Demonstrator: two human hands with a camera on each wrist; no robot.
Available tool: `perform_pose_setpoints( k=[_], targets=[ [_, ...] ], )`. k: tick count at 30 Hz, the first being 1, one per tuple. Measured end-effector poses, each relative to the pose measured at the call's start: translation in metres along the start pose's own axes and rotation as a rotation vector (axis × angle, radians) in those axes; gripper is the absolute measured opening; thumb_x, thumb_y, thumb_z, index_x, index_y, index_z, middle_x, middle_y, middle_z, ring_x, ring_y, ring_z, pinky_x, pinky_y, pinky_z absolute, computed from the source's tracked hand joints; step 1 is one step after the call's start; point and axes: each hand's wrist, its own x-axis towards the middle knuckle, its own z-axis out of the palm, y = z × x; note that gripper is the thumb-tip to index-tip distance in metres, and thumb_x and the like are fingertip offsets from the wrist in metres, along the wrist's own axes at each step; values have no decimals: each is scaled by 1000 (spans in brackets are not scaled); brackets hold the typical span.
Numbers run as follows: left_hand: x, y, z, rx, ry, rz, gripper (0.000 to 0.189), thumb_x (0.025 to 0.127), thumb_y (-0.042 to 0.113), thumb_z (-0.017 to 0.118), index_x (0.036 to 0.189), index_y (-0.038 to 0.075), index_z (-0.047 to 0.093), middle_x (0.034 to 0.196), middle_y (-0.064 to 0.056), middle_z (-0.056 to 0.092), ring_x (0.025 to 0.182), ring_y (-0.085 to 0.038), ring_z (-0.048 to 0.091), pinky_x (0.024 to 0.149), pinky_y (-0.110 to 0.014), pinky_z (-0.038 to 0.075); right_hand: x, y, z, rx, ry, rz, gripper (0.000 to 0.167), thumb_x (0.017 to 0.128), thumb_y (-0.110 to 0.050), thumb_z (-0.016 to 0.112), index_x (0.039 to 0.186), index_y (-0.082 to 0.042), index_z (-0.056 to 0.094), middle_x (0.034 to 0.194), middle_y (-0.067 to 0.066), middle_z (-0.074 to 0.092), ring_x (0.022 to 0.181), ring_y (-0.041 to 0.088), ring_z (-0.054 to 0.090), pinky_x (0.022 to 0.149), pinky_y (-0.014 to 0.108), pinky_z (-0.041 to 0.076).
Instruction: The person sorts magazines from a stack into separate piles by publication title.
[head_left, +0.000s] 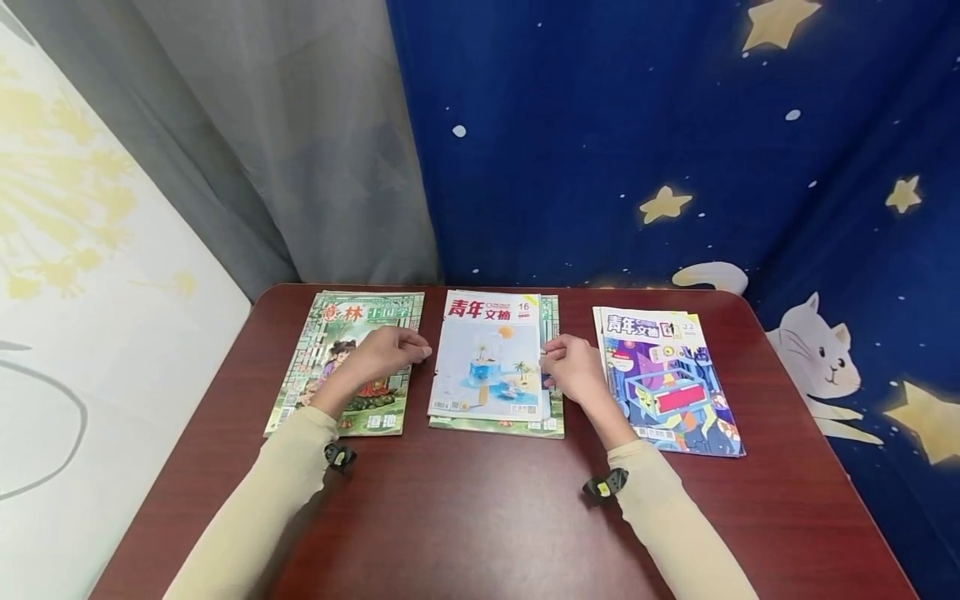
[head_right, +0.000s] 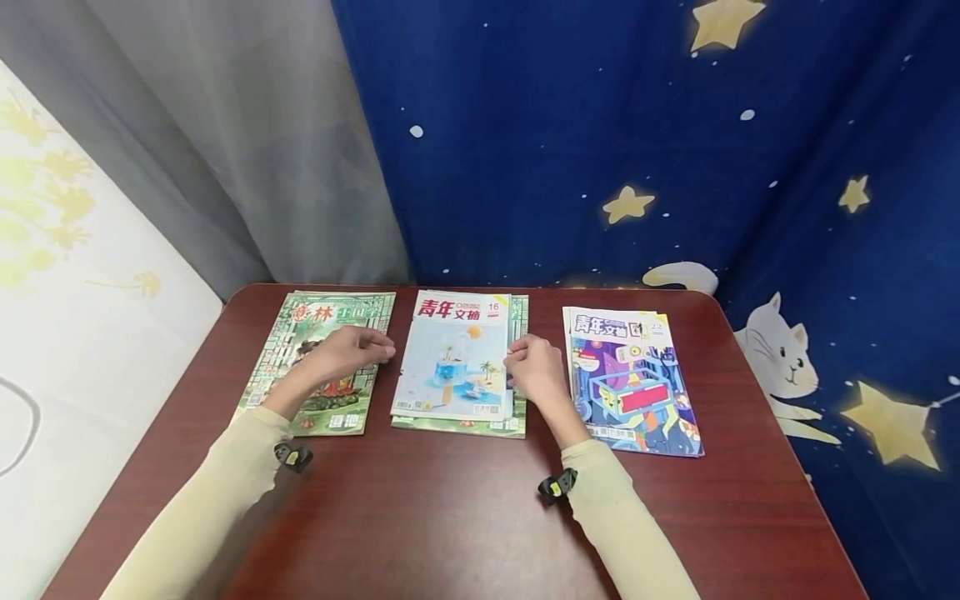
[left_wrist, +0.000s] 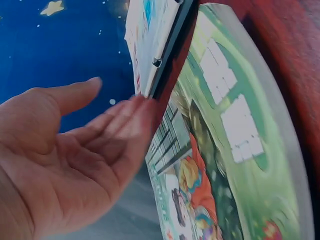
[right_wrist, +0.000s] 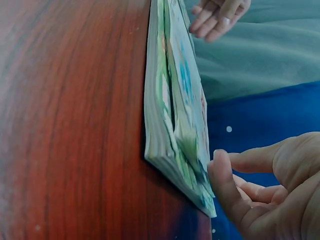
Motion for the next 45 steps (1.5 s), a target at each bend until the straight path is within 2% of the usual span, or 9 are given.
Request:
perform_pose_setpoints(
  k=[3,7,11,14,21,26,34,40,45],
  targets=[
    [4,5,8,41,-9,-52,33,104,40,66,112,10,78,95,-7,75,77,-20,62,68,-31,48,0,5,0,-57,18,13,26,96,-13,75,119,-2,70,106,17,77,67,19,75,61,26,59],
    [9,10,19,96,16,-76,33,103,40,67,102,9,78,76,-2,64,64,-16,51,60,-30,41,-1,10,0,-109,25,23,29,95,-19,78,118,-5,70,108,14,78,67,14,72,63,26,56],
    [13,17,26,93,11,-79,29,101,35,70,104,7,79,85,-6,74,69,-16,61,62,-28,47,-2,11,0,-115,27,25,30,94,-21,79,118,-5,70,109,13,77,69,15,72,65,28,58],
    [16,20,26,93,4,-72,25,99,30,73,102,5,79,93,-11,79,69,-16,62,62,-28,47,-1,9,2,-112,24,27,32,94,-22,79,118,-4,69,109,13,77,71,16,73,68,29,59],
    [24,25,30,129,23,-106,25,94,27,77,83,5,75,64,-1,61,57,-15,47,54,-28,37,2,9,4,-121,12,31,34,93,-23,80,120,-4,70,109,12,77,78,20,76,75,34,61],
    [31,25,35,123,34,-117,23,93,26,79,82,5,76,61,1,60,56,-15,49,53,-27,38,3,9,3,-150,12,29,35,93,-25,81,119,-4,71,107,12,78,87,23,74,81,37,59],
    [40,18,33,130,17,-100,32,94,20,78,68,2,71,52,4,50,51,-13,40,51,-27,31,4,9,3,-139,1,52,35,93,-25,81,119,-5,69,107,12,77,83,22,74,75,32,60],
    [40,19,33,141,29,-115,28,93,19,78,70,4,70,60,0,61,57,-16,47,55,-28,36,6,8,4,-150,-3,63,37,92,-27,81,119,-4,71,105,12,77,88,23,71,75,32,56],
    [39,23,34,123,43,-110,25,91,19,78,71,7,69,67,-3,67,61,-18,50,56,-28,38,10,8,5,-185,8,77,36,91,-28,82,114,-3,73,99,12,79,80,21,70,69,30,53]
  ],
)
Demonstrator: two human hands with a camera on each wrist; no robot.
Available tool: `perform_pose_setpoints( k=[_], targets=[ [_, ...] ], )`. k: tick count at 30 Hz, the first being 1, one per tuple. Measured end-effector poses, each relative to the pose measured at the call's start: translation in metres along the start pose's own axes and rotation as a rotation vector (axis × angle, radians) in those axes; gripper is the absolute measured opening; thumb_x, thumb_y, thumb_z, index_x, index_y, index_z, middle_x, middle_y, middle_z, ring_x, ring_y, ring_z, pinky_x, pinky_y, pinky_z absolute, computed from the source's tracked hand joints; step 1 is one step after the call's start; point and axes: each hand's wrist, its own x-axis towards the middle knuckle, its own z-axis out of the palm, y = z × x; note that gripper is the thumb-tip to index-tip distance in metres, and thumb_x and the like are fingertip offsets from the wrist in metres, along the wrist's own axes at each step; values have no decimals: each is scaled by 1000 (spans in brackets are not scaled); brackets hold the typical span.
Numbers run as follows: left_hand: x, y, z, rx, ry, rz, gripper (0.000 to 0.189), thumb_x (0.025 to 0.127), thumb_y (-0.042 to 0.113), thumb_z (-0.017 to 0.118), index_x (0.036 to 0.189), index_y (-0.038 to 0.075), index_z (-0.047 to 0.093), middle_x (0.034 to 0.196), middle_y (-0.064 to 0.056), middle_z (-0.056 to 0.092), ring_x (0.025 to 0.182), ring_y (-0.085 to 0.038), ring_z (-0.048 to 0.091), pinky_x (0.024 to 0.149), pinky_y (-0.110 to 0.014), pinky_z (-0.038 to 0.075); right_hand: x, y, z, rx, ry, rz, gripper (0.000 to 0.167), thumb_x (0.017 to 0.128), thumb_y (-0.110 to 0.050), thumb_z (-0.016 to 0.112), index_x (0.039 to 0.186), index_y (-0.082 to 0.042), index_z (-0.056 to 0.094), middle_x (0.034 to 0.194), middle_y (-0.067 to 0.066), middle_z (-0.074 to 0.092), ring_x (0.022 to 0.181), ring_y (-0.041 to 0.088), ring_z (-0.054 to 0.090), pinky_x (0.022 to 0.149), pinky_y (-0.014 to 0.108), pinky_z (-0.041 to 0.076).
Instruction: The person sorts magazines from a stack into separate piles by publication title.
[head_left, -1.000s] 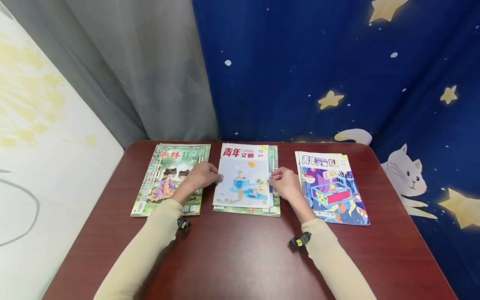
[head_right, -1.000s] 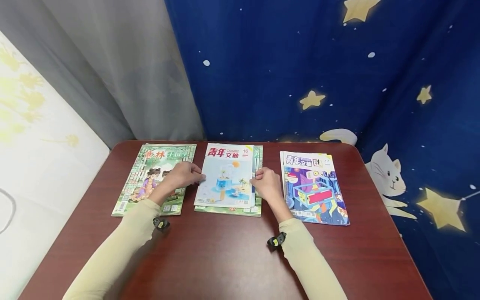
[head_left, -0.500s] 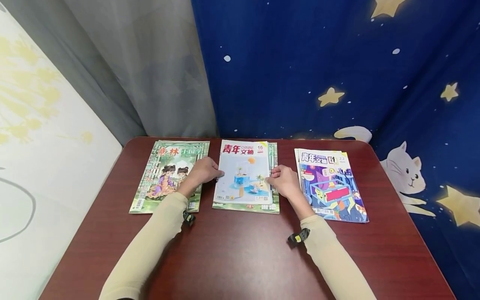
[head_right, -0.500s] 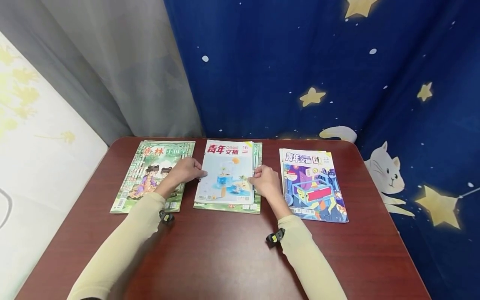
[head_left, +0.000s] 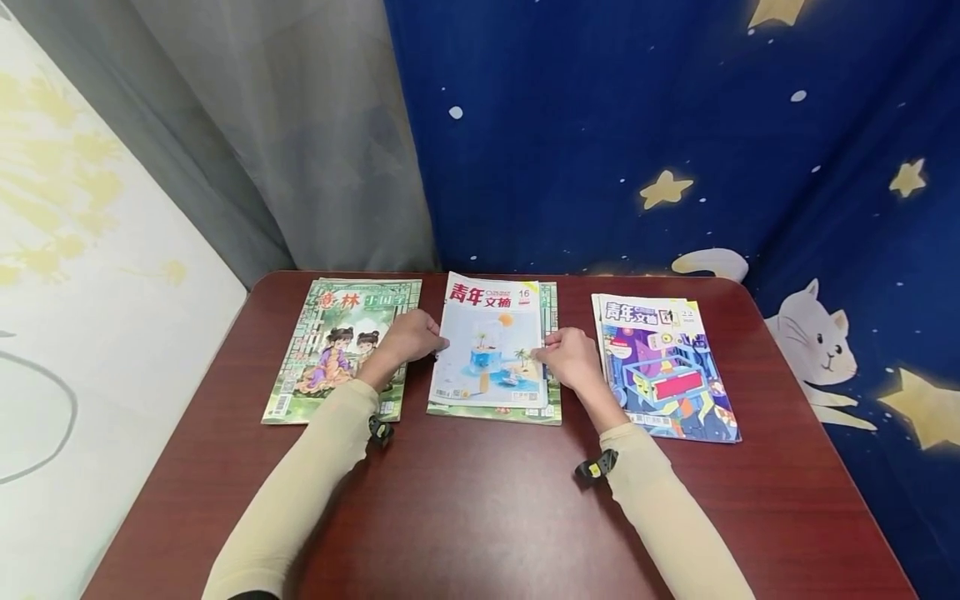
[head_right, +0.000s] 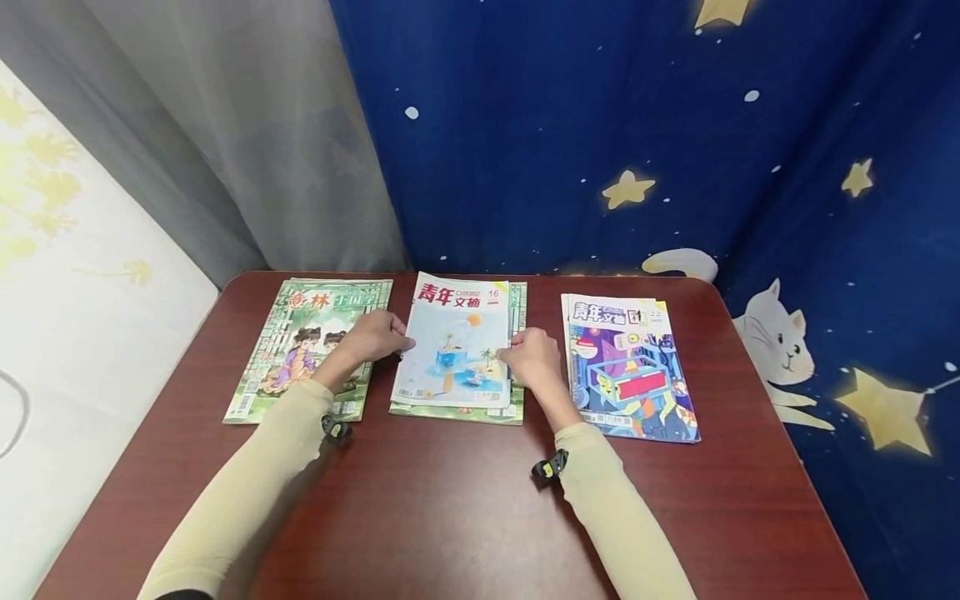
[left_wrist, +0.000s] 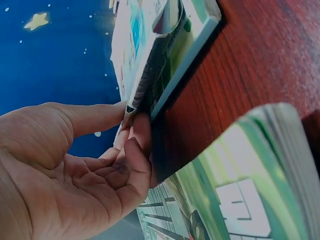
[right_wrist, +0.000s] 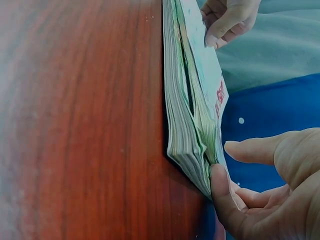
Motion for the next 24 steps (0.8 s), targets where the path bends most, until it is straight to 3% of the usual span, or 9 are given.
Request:
perform_pose_setpoints(
  k=[5,9,16,20,24],
  targets=[
    [3,4,3,-20,-19,-9,25,91,19,78,71,7,66,69,-1,61,63,-17,48,58,-28,38,4,1,0,-18,21,19,33,89,-30,83,109,-6,75,96,9,81,76,16,69,71,29,51],
    [2,5,3,-66,-21,-30,19,91,16,77,82,5,65,79,-4,63,68,-19,52,59,-28,41,4,0,1,12,8,21,32,89,-29,83,111,-6,75,97,10,81,73,15,71,68,29,53],
    [-1,5,1,-344,-108,63,19,99,3,64,111,-4,50,97,-22,74,74,-20,66,67,-32,51,0,-4,-2,16,34,47,34,89,-32,83,112,-9,74,101,9,80,78,18,74,71,30,54],
    [-2,1,-1,-455,-154,91,19,104,3,58,117,-3,45,107,-26,76,78,-19,68,75,-36,52,0,-5,-3,95,-3,63,36,91,-29,81,116,-5,71,107,14,77,80,20,75,68,28,60],
    [-2,-6,0,-571,-213,86,20,106,3,55,122,-1,43,105,-23,76,80,-16,69,80,-35,54,-1,-4,-2,147,-35,84,40,93,-28,79,122,-2,68,113,16,75,80,19,73,67,26,61]
  ],
)
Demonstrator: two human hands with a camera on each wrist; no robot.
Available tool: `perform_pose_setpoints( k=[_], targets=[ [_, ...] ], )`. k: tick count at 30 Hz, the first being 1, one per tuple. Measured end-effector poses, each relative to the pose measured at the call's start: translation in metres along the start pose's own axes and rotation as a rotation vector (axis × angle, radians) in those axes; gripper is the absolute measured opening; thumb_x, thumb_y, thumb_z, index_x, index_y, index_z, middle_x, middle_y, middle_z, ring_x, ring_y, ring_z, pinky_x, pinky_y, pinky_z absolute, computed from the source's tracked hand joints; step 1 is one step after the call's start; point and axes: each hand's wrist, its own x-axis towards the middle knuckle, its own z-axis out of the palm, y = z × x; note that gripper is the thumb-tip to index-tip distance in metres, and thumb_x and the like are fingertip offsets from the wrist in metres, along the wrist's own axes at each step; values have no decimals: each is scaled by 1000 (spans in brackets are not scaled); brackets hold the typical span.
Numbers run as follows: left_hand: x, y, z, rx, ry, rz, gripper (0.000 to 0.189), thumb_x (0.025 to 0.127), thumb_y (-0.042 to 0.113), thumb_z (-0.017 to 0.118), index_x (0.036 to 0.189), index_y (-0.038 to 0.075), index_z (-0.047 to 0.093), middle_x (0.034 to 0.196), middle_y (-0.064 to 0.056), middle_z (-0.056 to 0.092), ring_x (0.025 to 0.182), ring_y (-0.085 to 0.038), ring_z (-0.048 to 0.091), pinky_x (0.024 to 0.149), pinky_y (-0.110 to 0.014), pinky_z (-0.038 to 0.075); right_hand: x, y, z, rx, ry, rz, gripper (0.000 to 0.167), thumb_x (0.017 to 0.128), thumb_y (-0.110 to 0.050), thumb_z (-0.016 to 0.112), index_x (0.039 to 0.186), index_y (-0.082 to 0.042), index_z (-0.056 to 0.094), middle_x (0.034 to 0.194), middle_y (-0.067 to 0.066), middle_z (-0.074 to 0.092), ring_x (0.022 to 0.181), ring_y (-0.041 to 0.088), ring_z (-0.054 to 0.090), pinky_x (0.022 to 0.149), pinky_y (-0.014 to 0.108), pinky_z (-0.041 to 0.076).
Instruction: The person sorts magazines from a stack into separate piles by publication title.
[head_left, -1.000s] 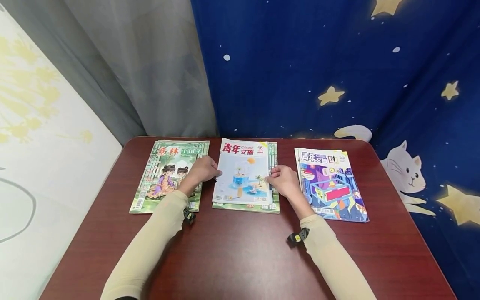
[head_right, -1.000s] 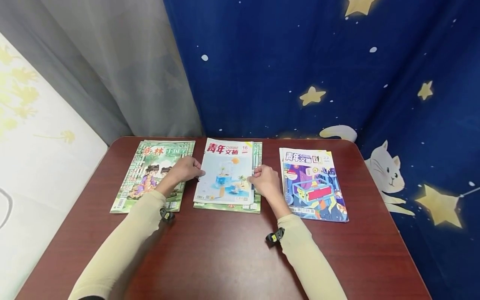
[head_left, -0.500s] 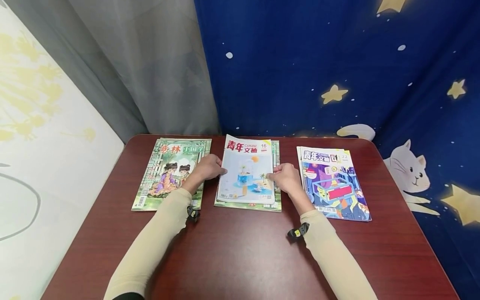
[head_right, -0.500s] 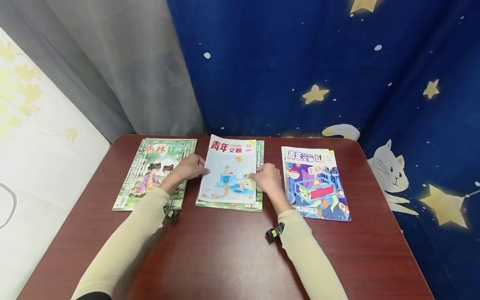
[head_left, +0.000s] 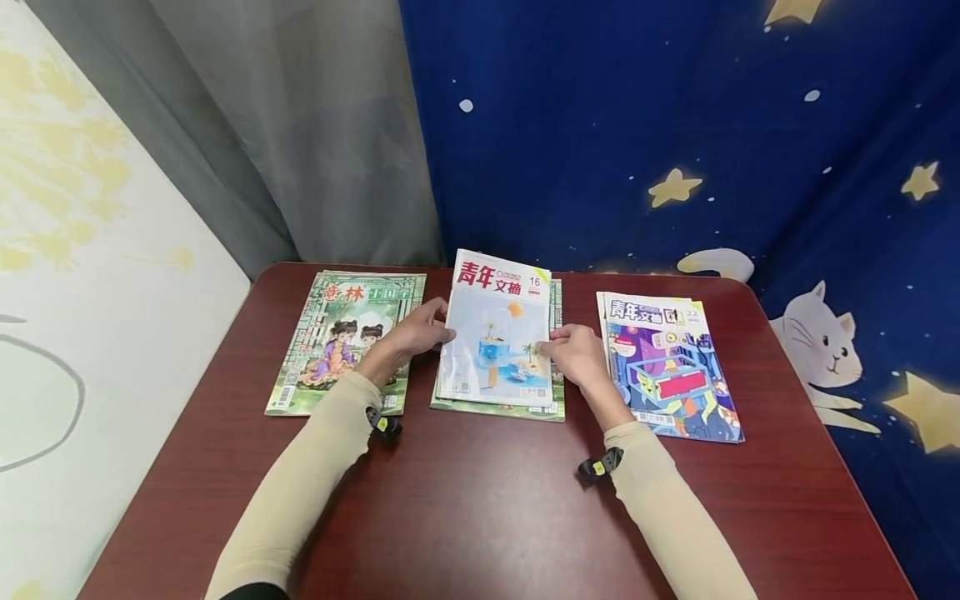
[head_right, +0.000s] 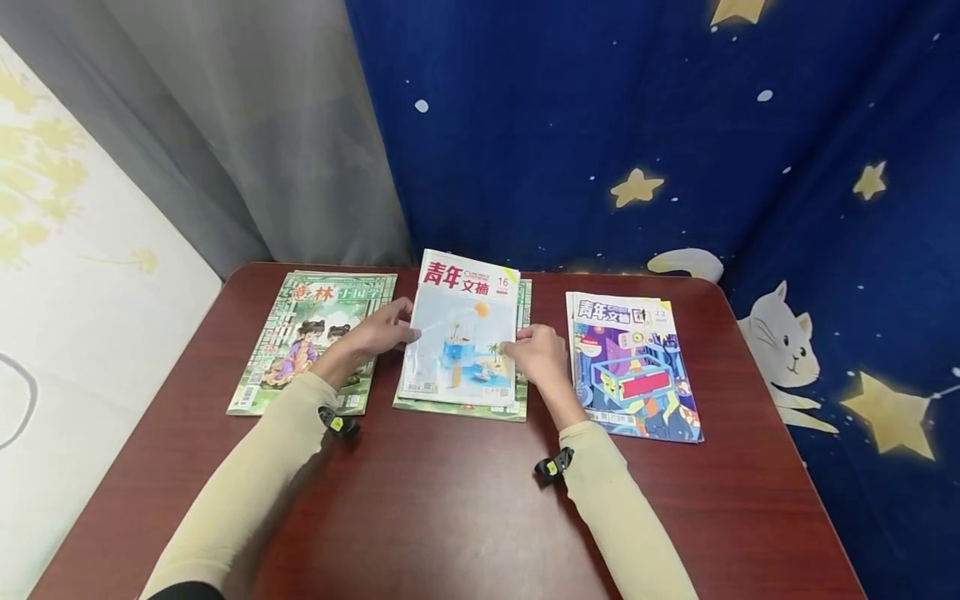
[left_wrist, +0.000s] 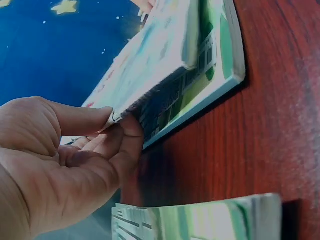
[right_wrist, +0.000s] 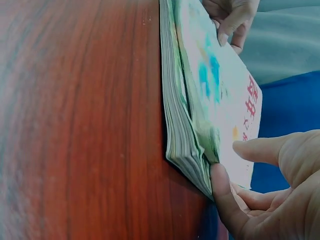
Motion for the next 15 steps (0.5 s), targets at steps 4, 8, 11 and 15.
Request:
perform_pose_setpoints(
  k=[4,8,11,15],
  targets=[
    [1,-6,-2,-79,-26,-12,19,106,2,55,120,1,42,98,-14,74,83,-15,68,81,-33,54,1,2,0,43,-10,6,42,95,-27,78,125,-1,67,117,19,76,75,17,72,65,27,61],
    [2,-10,-2,-108,-11,-23,18,105,2,56,117,2,43,100,-15,72,86,-16,67,81,-31,54,1,2,-3,125,-28,12,42,97,-25,76,128,3,68,121,23,74,76,18,74,68,31,64],
    [2,-10,-1,-115,-4,-25,18,104,2,57,118,1,45,105,-17,73,89,-16,69,82,-31,55,2,2,-6,186,-50,25,42,99,-24,74,129,4,67,121,24,72,83,18,74,71,31,65],
    [1,-9,0,-125,-5,-43,19,105,3,58,120,2,46,108,-17,75,89,-17,70,85,-33,56,6,5,-7,251,-80,34,42,100,-24,72,129,6,65,113,19,70,83,16,69,70,28,64]
  ],
)
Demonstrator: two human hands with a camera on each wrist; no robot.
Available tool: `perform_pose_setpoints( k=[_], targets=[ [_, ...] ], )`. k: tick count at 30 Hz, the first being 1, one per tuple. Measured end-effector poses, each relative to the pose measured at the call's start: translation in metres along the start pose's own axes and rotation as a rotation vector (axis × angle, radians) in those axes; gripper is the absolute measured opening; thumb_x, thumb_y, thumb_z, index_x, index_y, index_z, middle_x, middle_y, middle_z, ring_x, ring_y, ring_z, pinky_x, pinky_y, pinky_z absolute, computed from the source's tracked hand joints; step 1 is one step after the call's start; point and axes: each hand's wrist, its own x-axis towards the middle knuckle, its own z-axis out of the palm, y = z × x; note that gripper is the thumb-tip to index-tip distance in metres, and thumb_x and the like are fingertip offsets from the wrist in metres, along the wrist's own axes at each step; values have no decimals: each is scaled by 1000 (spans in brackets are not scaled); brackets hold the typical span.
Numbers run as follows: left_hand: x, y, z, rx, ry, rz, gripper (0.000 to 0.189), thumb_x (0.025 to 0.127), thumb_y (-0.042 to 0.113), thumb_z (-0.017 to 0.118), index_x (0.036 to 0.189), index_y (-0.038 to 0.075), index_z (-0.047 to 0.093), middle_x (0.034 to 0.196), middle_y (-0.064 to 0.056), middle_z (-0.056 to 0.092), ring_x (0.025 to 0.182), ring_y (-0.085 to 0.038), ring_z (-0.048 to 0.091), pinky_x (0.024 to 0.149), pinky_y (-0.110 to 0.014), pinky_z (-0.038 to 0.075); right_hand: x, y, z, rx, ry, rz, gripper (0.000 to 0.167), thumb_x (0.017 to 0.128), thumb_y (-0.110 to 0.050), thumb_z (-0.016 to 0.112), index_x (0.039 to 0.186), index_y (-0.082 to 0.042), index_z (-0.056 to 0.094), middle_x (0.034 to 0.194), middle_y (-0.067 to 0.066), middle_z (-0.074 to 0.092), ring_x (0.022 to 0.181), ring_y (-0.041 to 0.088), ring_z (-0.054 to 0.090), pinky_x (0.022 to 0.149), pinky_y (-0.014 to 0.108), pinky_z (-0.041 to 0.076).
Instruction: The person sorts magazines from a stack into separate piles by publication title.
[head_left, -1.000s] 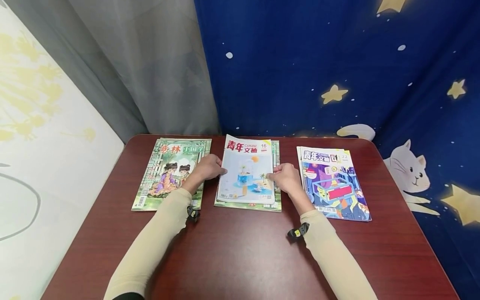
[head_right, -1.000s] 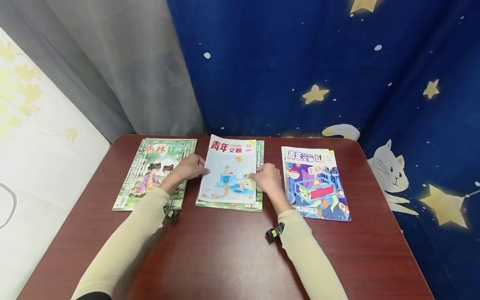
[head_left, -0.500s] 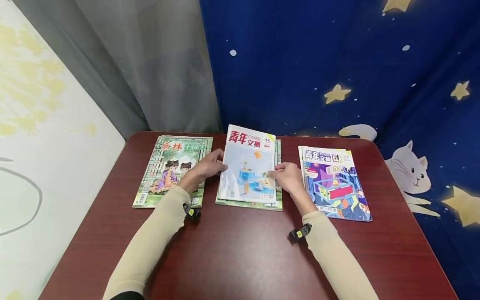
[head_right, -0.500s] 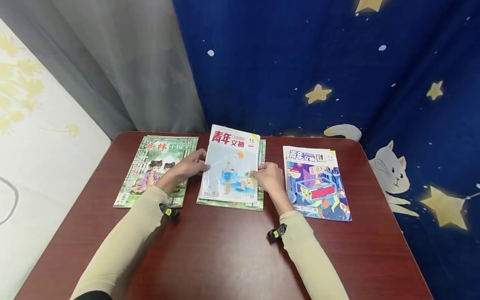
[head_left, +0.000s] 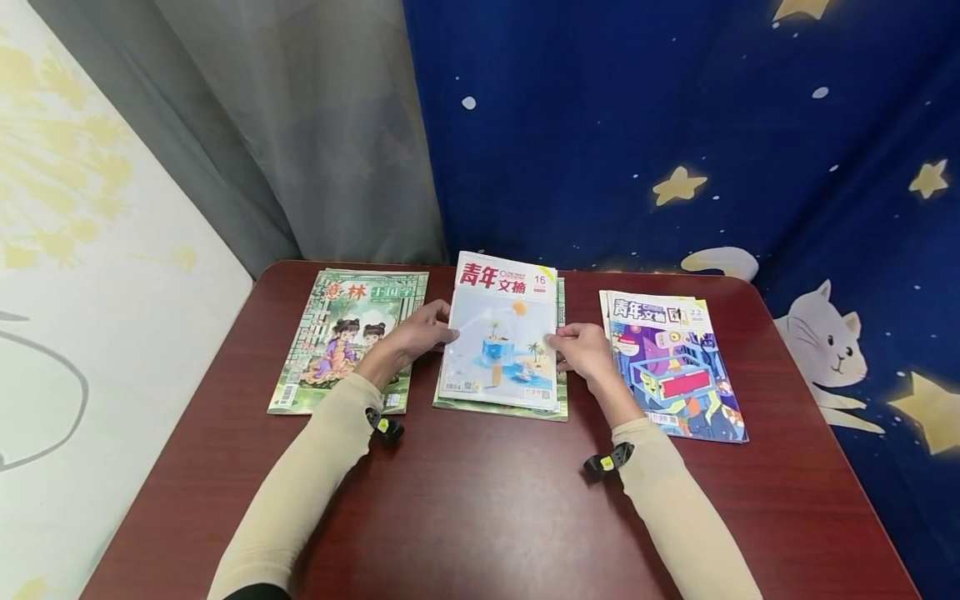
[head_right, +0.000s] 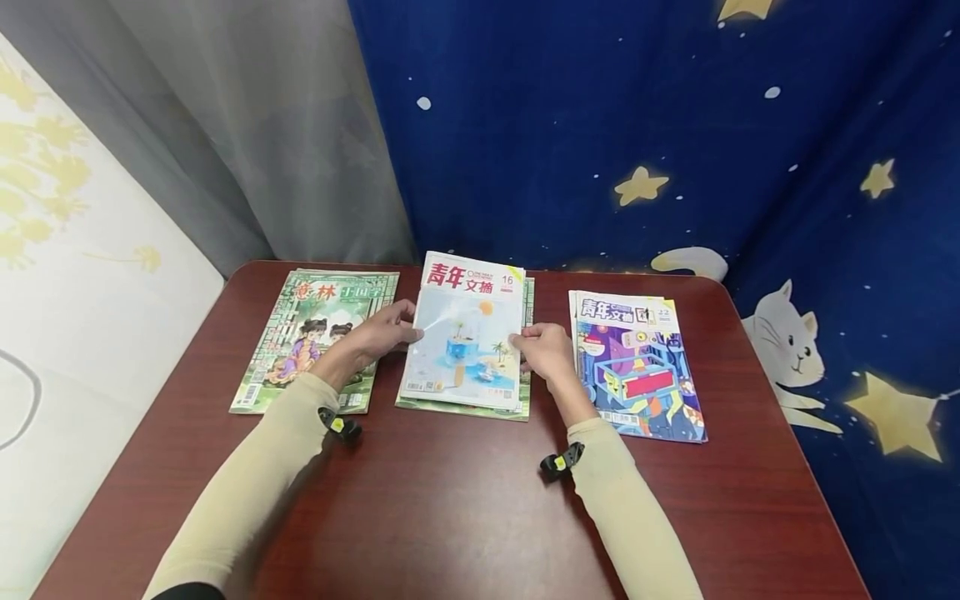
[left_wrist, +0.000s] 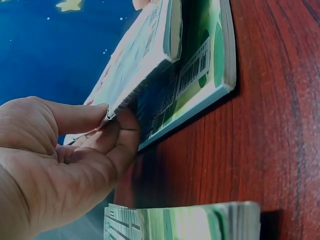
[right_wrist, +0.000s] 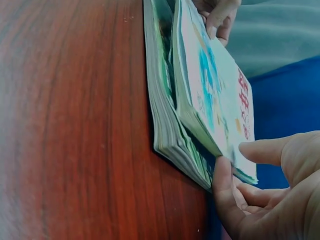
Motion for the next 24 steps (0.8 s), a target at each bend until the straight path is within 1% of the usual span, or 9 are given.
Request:
perform_pose_setpoints(
  k=[2,5,9,13,16,18,21,24],
  targets=[
    [-1,1,0,-4,3,-12,20,104,4,58,121,3,47,111,-18,75,90,-16,71,86,-33,56,3,3,-2,34,-18,0,42,101,-23,72,129,7,65,107,14,69,79,14,68,69,27,64],
    [-1,1,2,1,5,-21,22,104,5,59,123,2,49,113,-18,76,91,-16,71,86,-33,55,6,7,-4,92,-42,2,36,101,-19,70,126,7,66,99,8,69,73,12,68,69,27,64],
    [-2,2,4,13,6,-20,23,104,5,59,124,1,49,111,-17,76,90,-15,70,85,-32,55,6,8,-8,147,-56,17,29,101,-16,70,120,6,68,92,4,69,71,11,69,70,27,64],
    [-3,6,8,37,15,-23,24,104,7,61,124,1,49,101,-10,74,87,-14,66,84,-31,54,2,6,-14,170,-66,15,30,101,-15,70,121,7,67,89,1,67,72,10,68,71,27,64],
    [-2,9,11,58,16,-19,27,103,8,62,125,1,48,91,-3,67,84,-15,60,81,-31,52,-1,5,-19,186,-71,8,31,101,-15,70,122,8,65,85,-2,67,73,9,66,70,25,63],
    [-1,12,14,63,14,-11,28,103,9,63,125,1,47,85,-1,62,81,-16,58,78,-32,50,-2,4,-24,203,-73,-5,31,101,-15,70,122,9,65,83,-4,68,72,9,66,69,24,63],
    [0,15,19,61,8,3,28,103,9,62,124,1,46,82,0,61,77,-16,58,76,-32,50,-5,3,-33,220,-68,-18,32,101,-15,70,122,9,64,81,-6,70,73,8,68,68,23,62],
    [2,18,28,51,-4,13,26,103,9,62,122,3,46,78,1,62,75,-16,58,79,-33,51,-9,3,-46,213,-54,-19,35,100,-16,72,124,9,64,82,-8,72,74,7,71,69,23,63]
  ],
)
